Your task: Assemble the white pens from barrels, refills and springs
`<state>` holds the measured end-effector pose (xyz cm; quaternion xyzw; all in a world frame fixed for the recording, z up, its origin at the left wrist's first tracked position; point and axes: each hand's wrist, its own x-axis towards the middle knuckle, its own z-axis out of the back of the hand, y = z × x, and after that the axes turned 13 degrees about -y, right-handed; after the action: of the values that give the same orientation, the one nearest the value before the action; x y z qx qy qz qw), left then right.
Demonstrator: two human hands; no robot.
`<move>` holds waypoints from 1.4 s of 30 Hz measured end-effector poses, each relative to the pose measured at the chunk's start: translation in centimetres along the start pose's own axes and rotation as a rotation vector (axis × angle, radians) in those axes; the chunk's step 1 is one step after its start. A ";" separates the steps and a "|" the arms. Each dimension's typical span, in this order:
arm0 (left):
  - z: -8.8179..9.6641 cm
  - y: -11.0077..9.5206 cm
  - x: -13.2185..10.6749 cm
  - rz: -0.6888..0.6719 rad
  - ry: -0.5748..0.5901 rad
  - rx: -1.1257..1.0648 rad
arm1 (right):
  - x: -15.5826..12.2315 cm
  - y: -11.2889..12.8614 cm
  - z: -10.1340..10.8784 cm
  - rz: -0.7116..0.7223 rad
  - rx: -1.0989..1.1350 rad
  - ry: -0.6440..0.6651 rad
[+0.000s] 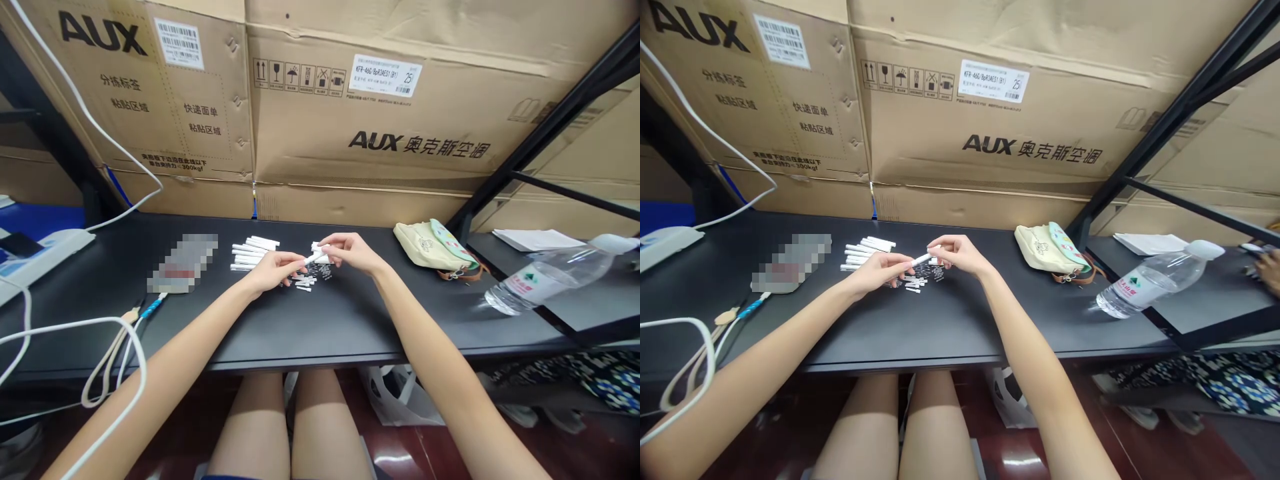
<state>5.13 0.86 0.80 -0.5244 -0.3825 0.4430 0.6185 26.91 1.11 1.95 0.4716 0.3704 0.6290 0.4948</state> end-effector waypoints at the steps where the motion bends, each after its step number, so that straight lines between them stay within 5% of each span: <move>1: 0.0 0.0 0.0 -0.008 0.007 0.000 | 0.0 0.1 0.1 -0.001 0.012 0.017; 9: 0.0 0.3 0.1 -0.016 0.036 0.012 | -0.2 -0.2 -0.5 0.009 -0.090 -0.019; 26: 0.1 0.3 0.2 -0.032 0.030 0.000 | -0.3 0.2 0.0 0.003 -0.027 0.148; 35: 0.1 0.5 0.3 -0.036 0.026 0.009 | -0.4 0.2 -0.3 -0.006 -0.065 0.103; 42: -0.3 0.6 -0.1 -0.175 -0.064 0.074 | -0.6 0.5 -0.4 -0.052 0.046 0.065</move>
<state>5.25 0.68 0.18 -0.4515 -0.4295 0.4177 0.6612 26.39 0.40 2.18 0.4523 0.4128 0.6222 0.4877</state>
